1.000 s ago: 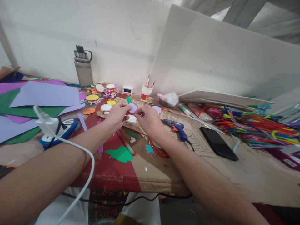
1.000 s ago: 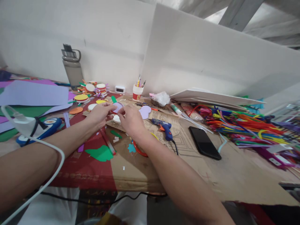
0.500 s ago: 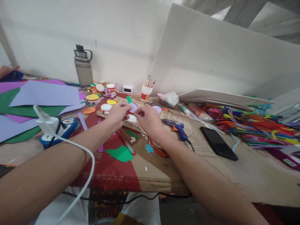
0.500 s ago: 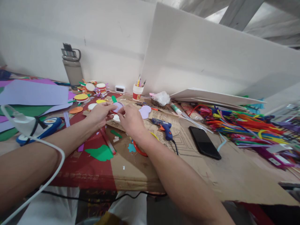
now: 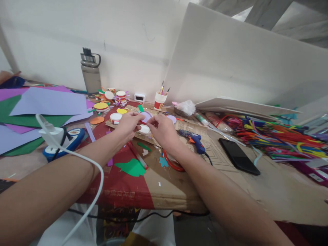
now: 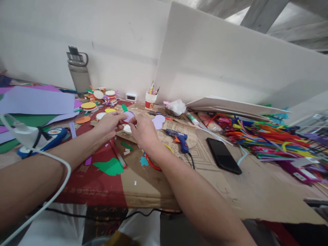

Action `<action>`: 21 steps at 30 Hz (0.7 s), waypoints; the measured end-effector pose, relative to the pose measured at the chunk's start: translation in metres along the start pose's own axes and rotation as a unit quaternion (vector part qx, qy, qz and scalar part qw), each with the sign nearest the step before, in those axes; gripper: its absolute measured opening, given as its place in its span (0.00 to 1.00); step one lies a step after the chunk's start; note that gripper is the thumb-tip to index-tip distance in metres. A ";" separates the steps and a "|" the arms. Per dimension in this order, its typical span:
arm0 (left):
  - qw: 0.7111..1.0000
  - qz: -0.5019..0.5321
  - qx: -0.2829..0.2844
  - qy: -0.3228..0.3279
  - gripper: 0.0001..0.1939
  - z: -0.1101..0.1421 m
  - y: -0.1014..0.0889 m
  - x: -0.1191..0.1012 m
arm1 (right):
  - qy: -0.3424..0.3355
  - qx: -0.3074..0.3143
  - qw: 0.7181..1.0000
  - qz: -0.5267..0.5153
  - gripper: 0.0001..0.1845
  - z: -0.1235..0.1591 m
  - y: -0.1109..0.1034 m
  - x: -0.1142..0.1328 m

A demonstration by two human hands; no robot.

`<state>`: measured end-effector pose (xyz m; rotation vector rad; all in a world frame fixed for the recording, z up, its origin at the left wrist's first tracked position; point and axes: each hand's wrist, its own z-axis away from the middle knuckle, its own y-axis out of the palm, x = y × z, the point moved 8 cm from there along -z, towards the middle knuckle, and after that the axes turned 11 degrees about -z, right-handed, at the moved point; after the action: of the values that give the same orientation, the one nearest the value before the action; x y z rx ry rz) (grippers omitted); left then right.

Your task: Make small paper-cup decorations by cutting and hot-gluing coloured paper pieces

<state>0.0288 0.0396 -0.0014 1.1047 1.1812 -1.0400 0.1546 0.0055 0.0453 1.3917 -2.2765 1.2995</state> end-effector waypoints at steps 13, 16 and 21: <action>1.000 0.002 0.005 -0.016 0.10 -0.005 0.000 0.004 | 0.034 0.012 0.998 -0.045 0.03 0.000 0.003 -0.008; 1.000 0.003 0.004 -0.022 0.11 -0.005 0.000 0.005 | 0.044 0.014 0.997 -0.062 0.03 0.000 0.005 -0.013; 1.000 -0.013 -0.008 -0.026 0.10 -0.005 -0.002 0.006 | 0.043 0.022 0.997 -0.064 0.04 0.000 0.005 -0.012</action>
<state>0.0267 0.0445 -0.0077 1.0475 1.1634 -1.0716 0.1577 0.0138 0.0357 1.4391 -2.0798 1.3499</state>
